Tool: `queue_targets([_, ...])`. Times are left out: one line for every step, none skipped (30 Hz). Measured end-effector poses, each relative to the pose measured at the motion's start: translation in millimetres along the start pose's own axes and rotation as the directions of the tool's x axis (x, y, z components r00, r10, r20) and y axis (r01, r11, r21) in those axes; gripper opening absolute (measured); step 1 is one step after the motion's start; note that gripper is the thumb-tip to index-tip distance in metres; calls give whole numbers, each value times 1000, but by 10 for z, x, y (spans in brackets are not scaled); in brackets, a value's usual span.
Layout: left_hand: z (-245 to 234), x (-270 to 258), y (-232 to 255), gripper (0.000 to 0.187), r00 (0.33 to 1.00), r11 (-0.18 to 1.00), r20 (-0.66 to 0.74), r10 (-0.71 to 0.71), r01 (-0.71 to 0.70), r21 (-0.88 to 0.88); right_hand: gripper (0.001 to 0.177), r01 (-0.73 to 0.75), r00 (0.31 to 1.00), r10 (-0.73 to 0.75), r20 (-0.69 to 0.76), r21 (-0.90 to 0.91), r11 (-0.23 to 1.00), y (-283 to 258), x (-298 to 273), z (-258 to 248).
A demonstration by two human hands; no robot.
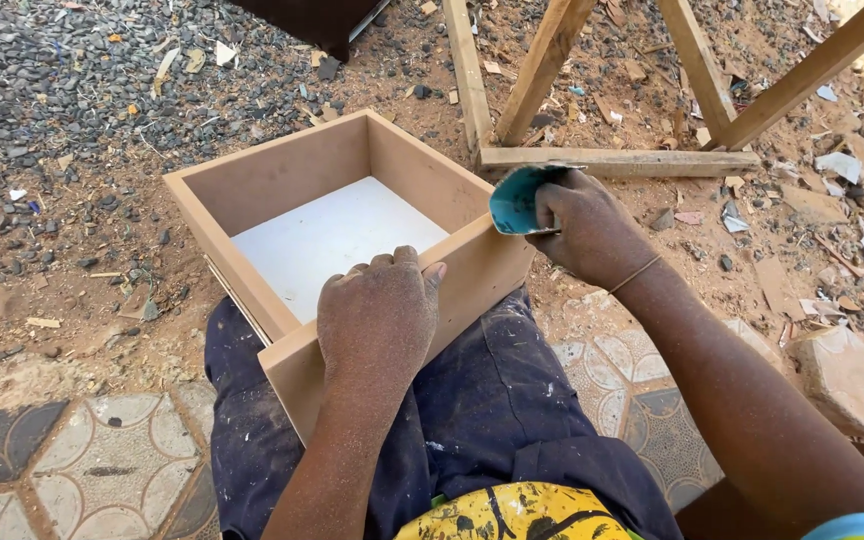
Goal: Sanding the top edges of a small wooden drawer to smooth them out using sandpaper.
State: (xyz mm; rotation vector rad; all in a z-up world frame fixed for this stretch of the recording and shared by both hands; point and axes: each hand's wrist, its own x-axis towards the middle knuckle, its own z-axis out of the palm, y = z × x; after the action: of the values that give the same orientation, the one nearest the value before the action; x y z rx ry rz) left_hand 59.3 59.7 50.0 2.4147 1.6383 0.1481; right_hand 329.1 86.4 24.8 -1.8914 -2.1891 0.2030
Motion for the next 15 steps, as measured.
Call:
queue_targets([-3, 4, 2, 53, 1000, 1000, 0, 1, -1, -2, 21, 0, 1000, 0, 1, -2, 1000, 20, -6, -7])
queue_targets([-3, 10, 4, 54, 1000, 1000, 2, 0, 0, 4, 23, -13, 1000, 13, 2, 23, 1000, 42, -12, -11])
queue_targets([1, 5, 8, 54, 1000, 1000, 5, -2, 2, 10, 25, -25, 1000, 25, 6, 48, 999, 62, -25, -12])
queue_targets([2, 9, 6, 54, 1000, 1000, 6, -3, 3, 7, 25, -25, 1000, 24, 8, 46, 999, 69, -15, -12])
queue_targets([4, 10, 4, 53, 1000, 1000, 9, 3, -3, 16, 22, -43, 999, 42, 22, 19, 999, 74, -9, -11])
queue_targets([7, 11, 1, 53, 1000, 1000, 13, 8, -8, 25, 29, -60, 998, 60, 36, -8, 998, 80, -1, -8])
queue_targets([10, 4, 1, 53, 1000, 1000, 16, 6, -7, 22, 29, -60, 997, 60, 40, -8, 998, -28, -5, -102])
queue_targets([12, -4, 2, 53, 1000, 999, 3, 13, -13, 31, 51, -26, 998, 27, 48, -22, 999, -136, -7, -198])
queue_targets([6, -3, 0, 54, 1000, 999, -13, 21, -20, 39, 73, 9, 998, -7, 55, -36, 999, -246, 2, -303])
queue_targets([11, -8, 5, 54, 1000, 999, -12, 20, -19, 37, 73, 9, 998, -7, 57, -37, 999, -105, -9, -222])
queue_targets([12, -5, 10, 52, 1000, 999, -16, 20, -19, 43, 67, 7, 999, -3, 47, -84, 996, 37, -8, -146])
queue_targets([12, -3, 16, 51, 1000, 999, -20, 20, -19, 48, 64, 5, 999, 0, 38, -130, 992, 180, -7, -72])
queue_targets([12, -1, 17, 51, 1000, 999, -21, 18, -17, 46, 64, 7, 999, -2, 39, -132, 991, 227, 22, -50])
queue_targets([13, 2, 18, 49, 1000, 999, -10, 16, -16, 52, 63, -14, 996, 23, 87, -109, 994, 276, 52, -28])
queue_targets([15, 2, 25, 47, 1000, 998, 3, 14, -14, 56, 63, -36, 989, 47, 137, -87, 996, 327, 78, -7])
